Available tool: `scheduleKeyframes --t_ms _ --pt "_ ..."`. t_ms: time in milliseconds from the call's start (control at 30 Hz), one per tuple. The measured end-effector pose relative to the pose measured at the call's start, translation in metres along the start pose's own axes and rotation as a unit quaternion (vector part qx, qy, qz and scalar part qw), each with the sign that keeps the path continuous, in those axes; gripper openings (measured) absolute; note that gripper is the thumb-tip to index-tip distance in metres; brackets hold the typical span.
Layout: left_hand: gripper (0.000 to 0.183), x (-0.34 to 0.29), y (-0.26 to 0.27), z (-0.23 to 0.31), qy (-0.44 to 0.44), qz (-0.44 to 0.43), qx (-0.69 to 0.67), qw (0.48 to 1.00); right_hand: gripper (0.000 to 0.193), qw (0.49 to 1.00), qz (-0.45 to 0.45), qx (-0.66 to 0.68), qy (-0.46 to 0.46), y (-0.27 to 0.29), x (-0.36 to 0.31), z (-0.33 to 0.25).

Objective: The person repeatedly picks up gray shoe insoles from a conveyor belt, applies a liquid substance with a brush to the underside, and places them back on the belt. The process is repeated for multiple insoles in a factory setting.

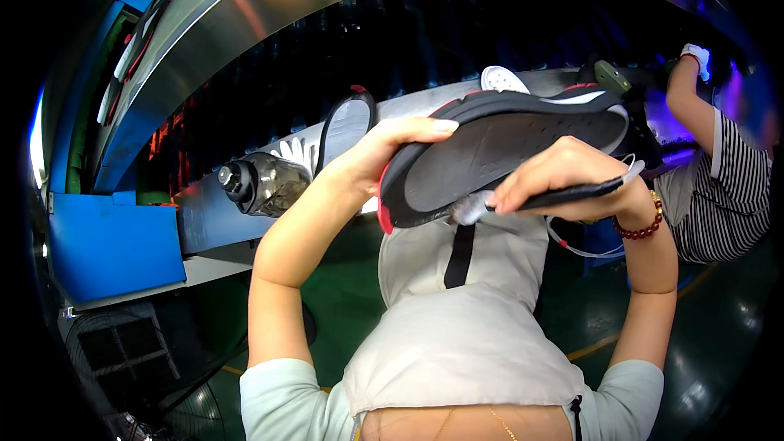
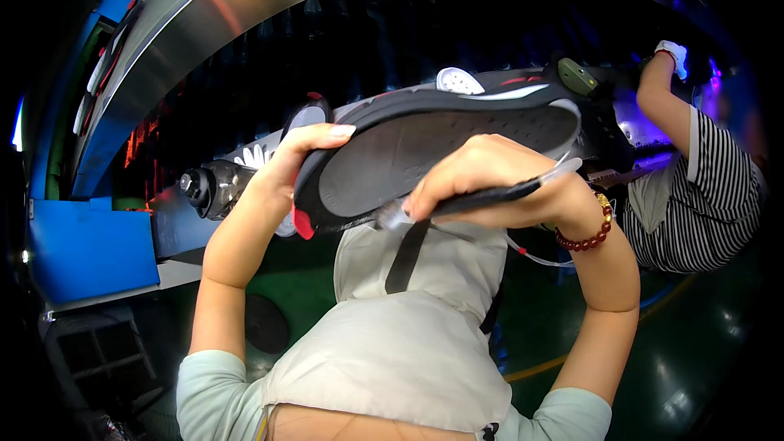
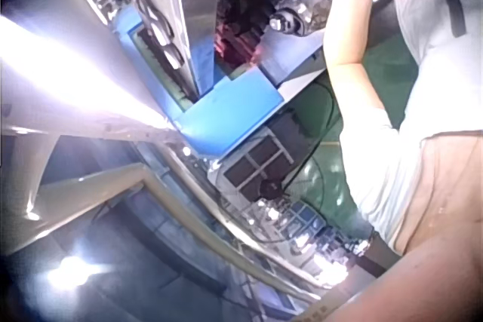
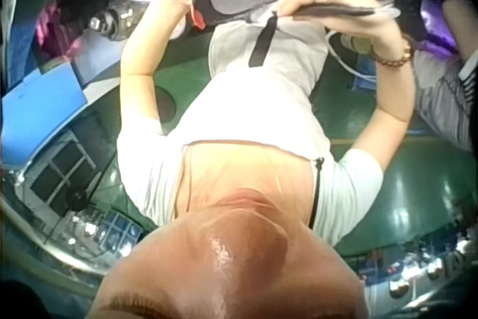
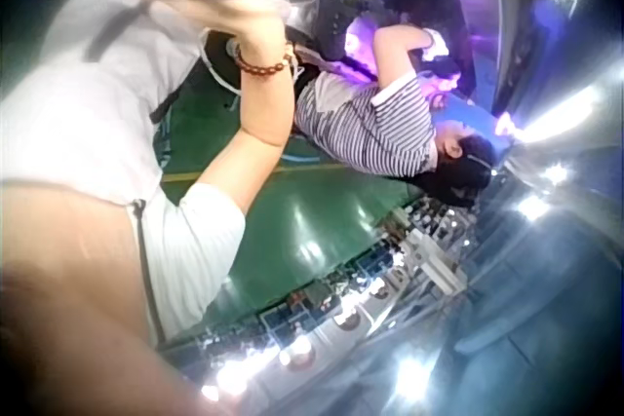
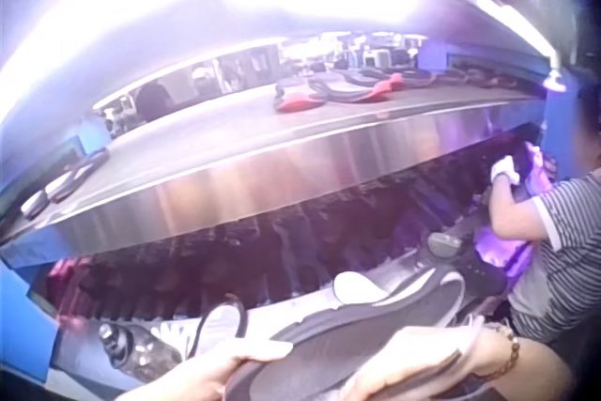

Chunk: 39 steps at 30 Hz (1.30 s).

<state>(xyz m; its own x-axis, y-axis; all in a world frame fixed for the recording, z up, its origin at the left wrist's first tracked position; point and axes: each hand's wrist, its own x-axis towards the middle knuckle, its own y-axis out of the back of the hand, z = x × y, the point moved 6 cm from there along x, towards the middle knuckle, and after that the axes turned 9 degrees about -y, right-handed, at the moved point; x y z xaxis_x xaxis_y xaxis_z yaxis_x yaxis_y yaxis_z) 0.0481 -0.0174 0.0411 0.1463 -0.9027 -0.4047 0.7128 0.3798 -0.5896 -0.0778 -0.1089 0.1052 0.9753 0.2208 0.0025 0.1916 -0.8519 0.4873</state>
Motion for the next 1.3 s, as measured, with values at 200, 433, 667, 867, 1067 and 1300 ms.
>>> scheduleKeyframes --t_ms 200,433,667,867,1067,1300 --pt "0.041 -0.006 0.016 -0.01 0.009 0.025 -0.099 0.995 0.017 0.998 0.047 0.03 -0.007 0.016 -0.005 0.007" --pt "0.046 -0.007 0.04 -0.024 0.013 0.047 -0.152 0.987 0.017 0.998 0.049 0.023 0.036 0.022 -0.013 0.014" --pt "0.05 -0.009 0.094 -0.021 0.018 0.071 -0.078 0.994 0.021 0.998 0.045 -0.016 0.029 0.015 -0.025 -0.008" --pt "0.074 0.05 0.058 -0.044 -0.15 -0.218 -0.254 0.93 0.025 0.958 0.271 0.09 -0.014 0.022 -0.022 0.006" --pt "0.103 0.088 0.053 -0.106 -0.01 -0.068 -0.203 0.977 0.019 0.845 0.383 0.35 -0.13 0.002 -0.011 0.116" --pt "0.102 0.094 0.039 -0.103 -0.011 -0.164 -0.367 0.916 0.017 0.804 0.453 0.367 -0.114 0.019 -0.006 0.143"
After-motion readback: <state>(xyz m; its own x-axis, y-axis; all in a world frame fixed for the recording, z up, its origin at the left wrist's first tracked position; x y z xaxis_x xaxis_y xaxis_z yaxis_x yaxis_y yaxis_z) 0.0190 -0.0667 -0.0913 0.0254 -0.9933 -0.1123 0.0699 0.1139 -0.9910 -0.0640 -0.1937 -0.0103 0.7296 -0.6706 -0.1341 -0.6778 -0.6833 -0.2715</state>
